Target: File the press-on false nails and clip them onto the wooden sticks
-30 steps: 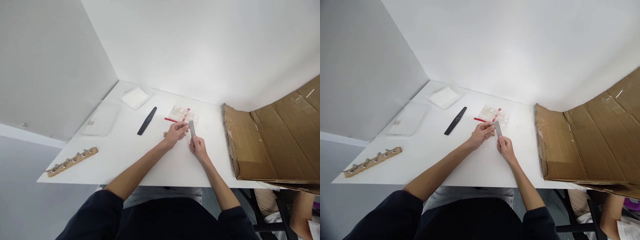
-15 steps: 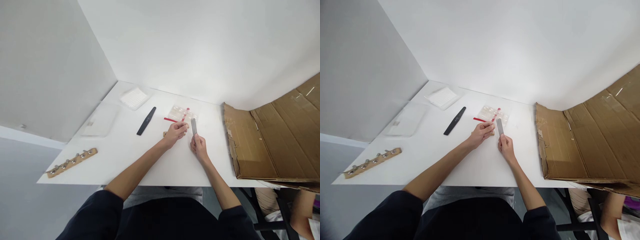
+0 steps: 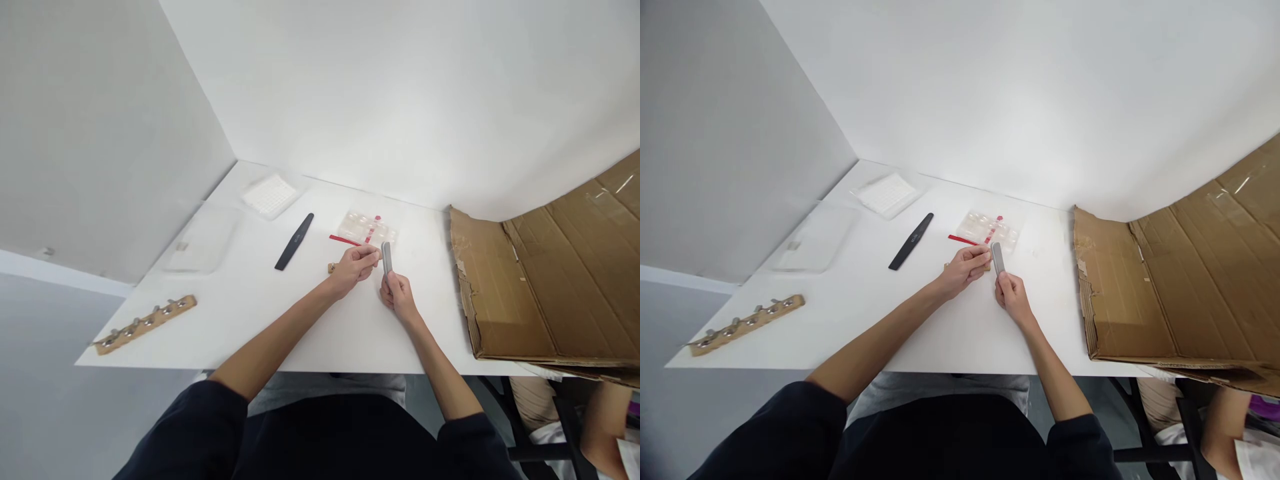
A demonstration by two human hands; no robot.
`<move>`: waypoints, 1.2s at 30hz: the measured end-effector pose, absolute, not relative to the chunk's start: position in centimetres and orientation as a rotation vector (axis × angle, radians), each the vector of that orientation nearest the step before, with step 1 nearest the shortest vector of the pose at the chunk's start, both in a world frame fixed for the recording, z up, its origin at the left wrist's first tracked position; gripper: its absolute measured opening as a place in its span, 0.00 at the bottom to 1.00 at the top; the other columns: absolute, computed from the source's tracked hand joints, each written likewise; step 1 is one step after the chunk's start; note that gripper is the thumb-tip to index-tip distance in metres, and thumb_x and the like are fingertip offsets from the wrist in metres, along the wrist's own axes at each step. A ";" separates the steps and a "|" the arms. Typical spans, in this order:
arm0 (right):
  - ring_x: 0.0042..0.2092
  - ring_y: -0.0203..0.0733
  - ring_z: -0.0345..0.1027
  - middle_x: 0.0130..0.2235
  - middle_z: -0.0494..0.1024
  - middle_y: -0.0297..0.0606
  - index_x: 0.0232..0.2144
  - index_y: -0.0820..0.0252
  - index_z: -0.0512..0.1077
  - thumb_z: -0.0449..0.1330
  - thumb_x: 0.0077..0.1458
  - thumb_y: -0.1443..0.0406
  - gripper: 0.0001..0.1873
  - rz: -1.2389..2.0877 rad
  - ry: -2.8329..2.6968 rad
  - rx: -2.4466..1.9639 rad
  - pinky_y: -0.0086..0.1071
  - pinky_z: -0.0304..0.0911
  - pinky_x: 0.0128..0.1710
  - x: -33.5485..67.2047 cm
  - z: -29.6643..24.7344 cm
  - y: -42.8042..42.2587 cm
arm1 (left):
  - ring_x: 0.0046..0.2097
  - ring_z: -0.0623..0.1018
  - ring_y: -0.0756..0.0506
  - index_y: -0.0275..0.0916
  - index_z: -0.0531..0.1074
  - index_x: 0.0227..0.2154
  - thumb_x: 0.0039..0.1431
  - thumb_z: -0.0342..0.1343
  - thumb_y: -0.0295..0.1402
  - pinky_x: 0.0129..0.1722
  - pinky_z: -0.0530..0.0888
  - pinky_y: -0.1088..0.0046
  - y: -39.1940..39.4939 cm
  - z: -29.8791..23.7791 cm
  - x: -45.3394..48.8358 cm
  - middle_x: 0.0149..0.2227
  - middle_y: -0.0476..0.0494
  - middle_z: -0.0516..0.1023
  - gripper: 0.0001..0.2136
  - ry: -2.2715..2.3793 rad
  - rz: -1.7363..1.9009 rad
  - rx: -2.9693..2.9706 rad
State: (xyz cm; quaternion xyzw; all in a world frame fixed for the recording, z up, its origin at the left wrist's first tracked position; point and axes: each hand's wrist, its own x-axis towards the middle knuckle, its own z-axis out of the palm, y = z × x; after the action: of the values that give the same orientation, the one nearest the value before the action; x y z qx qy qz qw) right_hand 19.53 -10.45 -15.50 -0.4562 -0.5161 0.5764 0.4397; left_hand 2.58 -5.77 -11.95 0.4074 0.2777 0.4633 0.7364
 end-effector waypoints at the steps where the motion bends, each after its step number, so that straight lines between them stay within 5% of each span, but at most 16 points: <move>1: 0.17 0.29 0.41 0.16 0.52 0.22 0.21 0.53 0.59 0.58 0.59 0.32 0.36 1.428 -1.278 -1.140 0.29 0.38 0.16 19.5 -15.5 -10.4 | 0.21 0.54 0.58 0.36 0.69 0.26 0.53 0.73 0.48 0.20 0.49 0.77 -5.7 -11.9 2.6 0.23 0.55 0.63 0.23 0.607 1.016 0.901; 9: 0.17 0.29 0.38 0.16 0.48 0.20 0.22 0.53 0.58 0.58 0.60 0.33 0.35 1.396 -1.089 -1.143 0.27 0.38 0.15 19.9 -15.4 -10.3 | 0.21 0.55 0.59 0.35 0.74 0.30 0.50 0.75 0.48 0.21 0.49 0.76 -5.6 -12.5 2.9 0.26 0.53 0.67 0.22 0.671 1.033 0.921; 30: 0.16 0.28 0.41 0.15 0.51 0.22 0.21 0.54 0.59 0.58 0.58 0.31 0.36 1.506 -1.279 -1.138 0.28 0.38 0.15 19.8 -15.1 -10.3 | 0.21 0.53 0.58 0.36 0.71 0.27 0.50 0.75 0.48 0.21 0.47 0.76 -5.7 -12.1 2.6 0.22 0.57 0.59 0.22 0.638 1.019 0.940; 36: 0.16 0.29 0.39 0.16 0.50 0.21 0.22 0.53 0.58 0.58 0.58 0.31 0.36 1.402 -1.075 -1.258 0.28 0.37 0.13 19.7 -15.4 -10.1 | 0.20 0.56 0.59 0.35 0.75 0.31 0.49 0.74 0.52 0.21 0.49 0.76 -5.5 -12.2 2.6 0.24 0.54 0.66 0.24 0.702 1.059 0.967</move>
State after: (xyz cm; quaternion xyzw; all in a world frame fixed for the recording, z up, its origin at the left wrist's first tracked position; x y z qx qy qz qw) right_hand 19.71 -10.10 -15.45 -0.5128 -0.4381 0.5715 0.4674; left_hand 2.57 -5.53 -12.24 0.4336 0.3149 0.4750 0.6980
